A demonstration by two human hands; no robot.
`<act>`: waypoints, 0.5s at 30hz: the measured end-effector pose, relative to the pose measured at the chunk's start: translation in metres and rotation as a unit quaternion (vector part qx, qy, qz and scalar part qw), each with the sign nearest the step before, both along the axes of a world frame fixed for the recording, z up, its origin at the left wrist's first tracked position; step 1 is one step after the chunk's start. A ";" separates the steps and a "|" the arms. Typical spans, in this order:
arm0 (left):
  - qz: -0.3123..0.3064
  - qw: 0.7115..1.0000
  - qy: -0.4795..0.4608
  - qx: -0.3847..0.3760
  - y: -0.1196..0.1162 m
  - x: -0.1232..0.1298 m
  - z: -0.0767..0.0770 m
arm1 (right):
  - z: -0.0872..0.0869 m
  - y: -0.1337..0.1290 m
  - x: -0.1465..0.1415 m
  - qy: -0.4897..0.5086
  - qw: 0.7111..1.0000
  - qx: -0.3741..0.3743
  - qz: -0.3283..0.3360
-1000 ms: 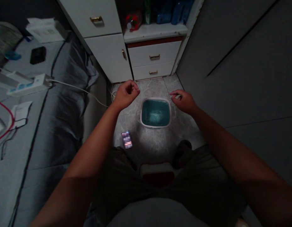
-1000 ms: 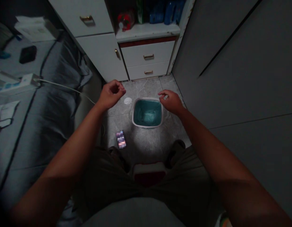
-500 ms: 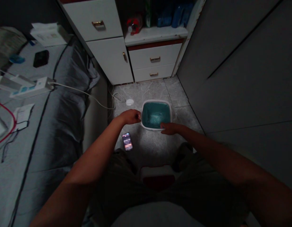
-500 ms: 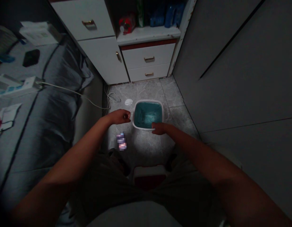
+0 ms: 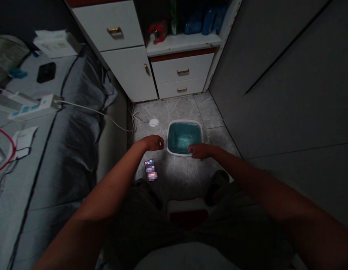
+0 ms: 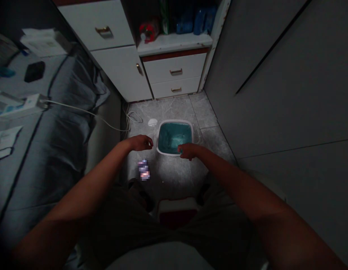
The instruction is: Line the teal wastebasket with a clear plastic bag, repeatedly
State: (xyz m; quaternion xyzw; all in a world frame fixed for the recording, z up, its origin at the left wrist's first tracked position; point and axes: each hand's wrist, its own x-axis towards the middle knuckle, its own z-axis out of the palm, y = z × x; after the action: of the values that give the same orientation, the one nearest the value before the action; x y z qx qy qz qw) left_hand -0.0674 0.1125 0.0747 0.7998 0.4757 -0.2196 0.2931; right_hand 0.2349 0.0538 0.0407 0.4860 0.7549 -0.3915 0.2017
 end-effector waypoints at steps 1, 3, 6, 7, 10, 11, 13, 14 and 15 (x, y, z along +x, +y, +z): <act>-0.001 1.000 -0.002 0.000 0.000 0.001 0.000 | -0.002 -0.001 -0.001 0.001 1.000 0.011 0.011; -0.002 1.000 -0.007 0.003 0.000 0.001 -0.001 | -0.007 -0.003 -0.001 -0.004 0.998 0.047 0.043; -0.001 1.000 -0.016 0.008 0.000 0.001 -0.003 | -0.014 -0.005 0.000 -0.017 0.993 0.092 0.074; 0.001 1.000 -0.018 0.009 0.001 0.000 -0.003 | -0.016 -0.005 0.000 -0.020 0.992 0.099 0.075; 0.013 1.000 -0.007 0.014 0.002 -0.002 -0.005 | -0.018 -0.003 0.003 -0.020 0.992 0.099 0.069; 0.018 1.000 0.002 0.020 0.003 -0.004 -0.006 | -0.017 -0.003 0.003 -0.022 0.993 0.095 0.067; 0.028 0.999 0.021 0.033 0.006 -0.008 -0.006 | -0.016 -0.001 0.003 -0.027 0.994 0.087 0.062; 0.032 0.998 0.027 0.040 0.007 -0.011 -0.007 | -0.015 0.000 0.003 -0.028 0.994 0.084 0.059; 0.034 0.998 0.030 0.046 0.009 -0.014 -0.006 | -0.013 0.001 0.002 -0.029 0.995 0.083 0.057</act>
State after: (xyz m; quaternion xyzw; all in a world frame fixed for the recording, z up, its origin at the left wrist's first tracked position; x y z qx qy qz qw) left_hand -0.0809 0.1216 0.0682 0.7888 0.5208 -0.2114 0.2486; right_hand 0.2371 0.0548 0.0277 0.4686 0.8050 -0.3010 0.2042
